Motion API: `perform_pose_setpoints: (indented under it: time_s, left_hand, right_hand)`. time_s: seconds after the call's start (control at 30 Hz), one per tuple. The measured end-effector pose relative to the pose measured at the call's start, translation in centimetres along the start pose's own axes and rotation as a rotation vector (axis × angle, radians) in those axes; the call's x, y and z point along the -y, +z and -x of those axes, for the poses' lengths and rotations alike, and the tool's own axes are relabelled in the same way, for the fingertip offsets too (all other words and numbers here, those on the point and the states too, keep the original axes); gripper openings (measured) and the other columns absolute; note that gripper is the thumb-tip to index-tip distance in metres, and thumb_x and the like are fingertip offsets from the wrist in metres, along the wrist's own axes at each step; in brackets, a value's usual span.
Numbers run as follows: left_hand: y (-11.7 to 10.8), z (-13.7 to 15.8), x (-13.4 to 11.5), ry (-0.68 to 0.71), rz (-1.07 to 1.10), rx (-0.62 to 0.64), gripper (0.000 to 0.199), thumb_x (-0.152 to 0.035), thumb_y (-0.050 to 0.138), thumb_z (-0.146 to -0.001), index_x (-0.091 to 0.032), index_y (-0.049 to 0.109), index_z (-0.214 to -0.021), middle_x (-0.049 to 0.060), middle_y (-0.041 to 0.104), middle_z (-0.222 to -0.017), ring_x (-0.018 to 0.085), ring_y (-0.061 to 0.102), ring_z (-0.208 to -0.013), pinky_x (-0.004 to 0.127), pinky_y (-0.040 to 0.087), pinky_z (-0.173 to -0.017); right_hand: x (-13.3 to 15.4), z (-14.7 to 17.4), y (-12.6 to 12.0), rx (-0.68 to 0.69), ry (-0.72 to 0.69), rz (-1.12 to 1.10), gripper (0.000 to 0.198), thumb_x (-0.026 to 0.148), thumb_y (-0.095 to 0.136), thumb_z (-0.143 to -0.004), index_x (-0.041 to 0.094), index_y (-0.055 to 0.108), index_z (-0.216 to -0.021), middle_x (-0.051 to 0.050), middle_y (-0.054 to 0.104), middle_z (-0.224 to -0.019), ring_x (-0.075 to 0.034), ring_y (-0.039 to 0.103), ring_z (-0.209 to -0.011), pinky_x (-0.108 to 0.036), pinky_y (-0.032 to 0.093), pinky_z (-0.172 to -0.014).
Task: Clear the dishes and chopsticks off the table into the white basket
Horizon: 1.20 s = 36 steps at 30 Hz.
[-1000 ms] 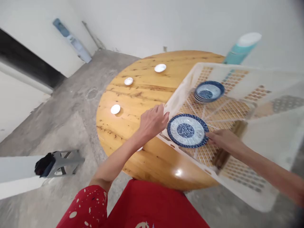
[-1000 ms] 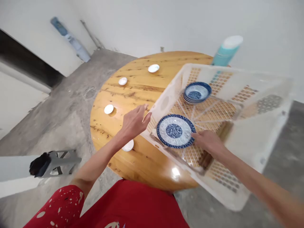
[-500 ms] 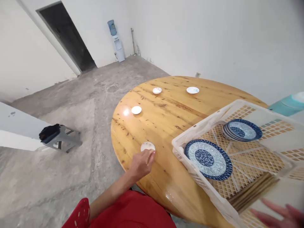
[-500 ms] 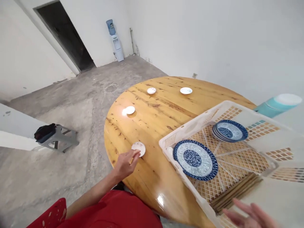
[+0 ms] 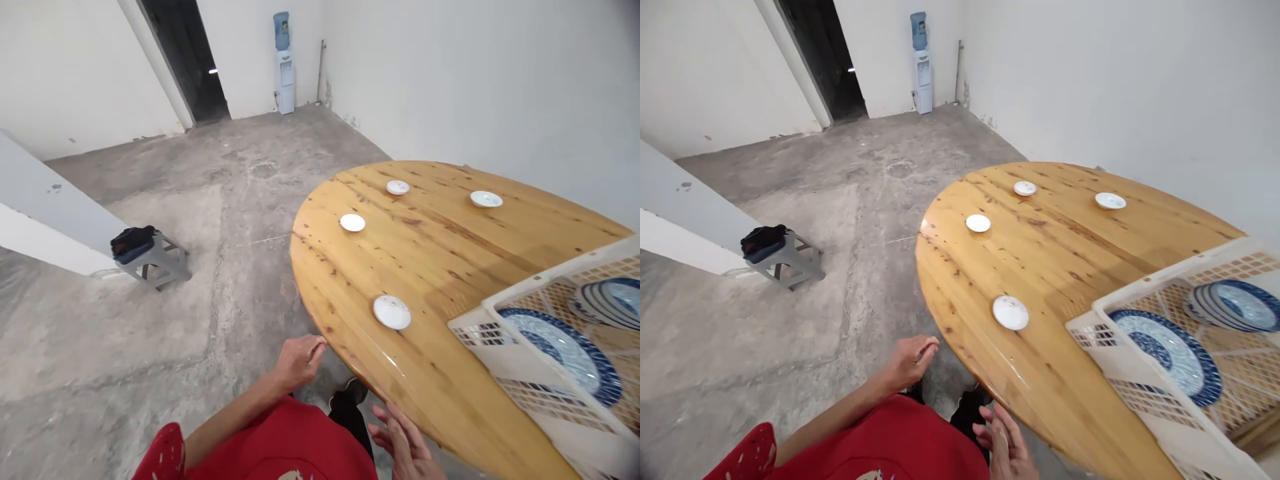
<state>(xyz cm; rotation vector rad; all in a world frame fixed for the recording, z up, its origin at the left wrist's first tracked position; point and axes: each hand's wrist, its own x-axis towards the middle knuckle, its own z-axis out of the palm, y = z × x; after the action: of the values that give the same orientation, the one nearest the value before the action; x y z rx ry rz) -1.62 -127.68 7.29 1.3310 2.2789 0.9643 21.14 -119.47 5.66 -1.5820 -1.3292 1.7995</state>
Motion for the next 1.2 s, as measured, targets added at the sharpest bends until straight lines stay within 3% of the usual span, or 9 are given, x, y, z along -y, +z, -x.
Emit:
perform_pose_setpoints:
  time_s: [0.13,0.23,0.33,0.47,0.6,0.77,0.97,1.2]
  left_hand:
    - [-4.1,4.4,4.9,-0.299,0.150,-0.118,0.031,-0.032,0.040,-0.096,-0.021,0.069,-0.099,0.003,0.076,-0.089,0.014,0.071,-0.080,0.024,0.054,-0.076]
    - [-5.8,6.6,7.5,-0.478,0.262,-0.241,0.034,-0.038,0.039,-0.096,-0.021,0.068,-0.098,0.004,0.076,-0.090,0.016,0.072,-0.081,0.025,0.054,-0.074]
    - [-6.4,7.5,9.1,-0.565,0.305,-0.308,0.036,-0.040,0.038,-0.095,-0.020,0.068,-0.098,0.004,0.076,-0.089,0.016,0.073,-0.081,0.026,0.054,-0.077]
    - [-7.2,6.8,10.5,-0.575,0.315,-0.262,0.036,-0.041,0.039,-0.094,-0.020,0.068,-0.098,0.004,0.075,-0.089,0.017,0.073,-0.083,0.025,0.054,-0.077]
    - [-9.4,3.6,11.9,-0.553,0.286,-0.236,0.035,-0.040,0.038,-0.095,-0.021,0.068,-0.100,0.004,0.076,-0.089,0.016,0.073,-0.085,0.024,0.054,-0.077]
    - [-13.1,-4.4,13.7,-0.432,0.203,-0.254,0.036,-0.039,0.037,-0.096,-0.021,0.068,-0.099,0.004,0.076,-0.091,0.016,0.072,-0.082,0.026,0.054,-0.079]
    - [-17.5,-12.4,17.2,-0.386,0.152,-0.209,0.039,-0.047,0.041,-0.095,-0.021,0.069,-0.105,0.007,0.077,-0.095,0.019,0.073,-0.087,0.028,0.056,-0.080]
    - [-21.2,-14.4,26.1,-0.662,0.218,-0.270,0.058,-0.070,0.049,-0.082,-0.019,0.070,-0.104,0.011,0.078,-0.094,0.027,0.075,-0.090,0.034,0.060,-0.079]
  right_hand:
    - [1.7,0.0,6.2,0.059,0.025,0.028,0.075,0.071,0.074,-0.058,0.016,0.064,-0.107,-0.011,0.075,-0.095,-0.024,0.071,-0.070,-0.035,0.060,-0.068]
    - [2.8,-0.2,10.5,0.176,-0.020,0.065,0.075,0.072,0.072,-0.055,0.014,0.065,-0.101,-0.012,0.074,-0.089,-0.023,0.069,-0.064,-0.035,0.057,-0.062]
    - [3.2,-0.6,13.9,0.292,-0.059,0.115,0.067,0.068,0.070,-0.058,0.014,0.066,-0.098,-0.012,0.073,-0.086,-0.022,0.067,-0.060,-0.034,0.055,-0.060]
    - [2.6,-2.1,17.1,0.384,-0.058,0.154,0.061,0.064,0.067,-0.063,0.015,0.067,-0.098,-0.011,0.072,-0.083,-0.021,0.065,-0.058,-0.034,0.053,-0.058]
    - [1.4,-5.1,19.7,0.483,-0.008,0.169,0.061,0.062,0.066,-0.067,0.015,0.066,-0.105,-0.011,0.073,-0.090,-0.022,0.067,-0.064,-0.033,0.053,-0.060]
    - [2.1,-10.4,24.5,0.517,0.004,0.159,0.059,0.062,0.063,-0.069,0.015,0.065,-0.105,-0.011,0.072,-0.089,-0.021,0.066,-0.064,-0.033,0.052,-0.060]
    - [8.3,-15.8,32.4,0.445,-0.058,0.130,0.056,0.059,0.055,-0.064,0.017,0.065,-0.099,-0.008,0.070,-0.082,-0.020,0.064,-0.059,-0.032,0.049,-0.056]
    - [16.5,-20.6,40.3,0.502,-0.193,0.272,0.056,0.057,0.042,-0.073,0.019,0.069,-0.105,-0.007,0.071,-0.084,-0.020,0.065,-0.066,-0.032,0.048,-0.063]
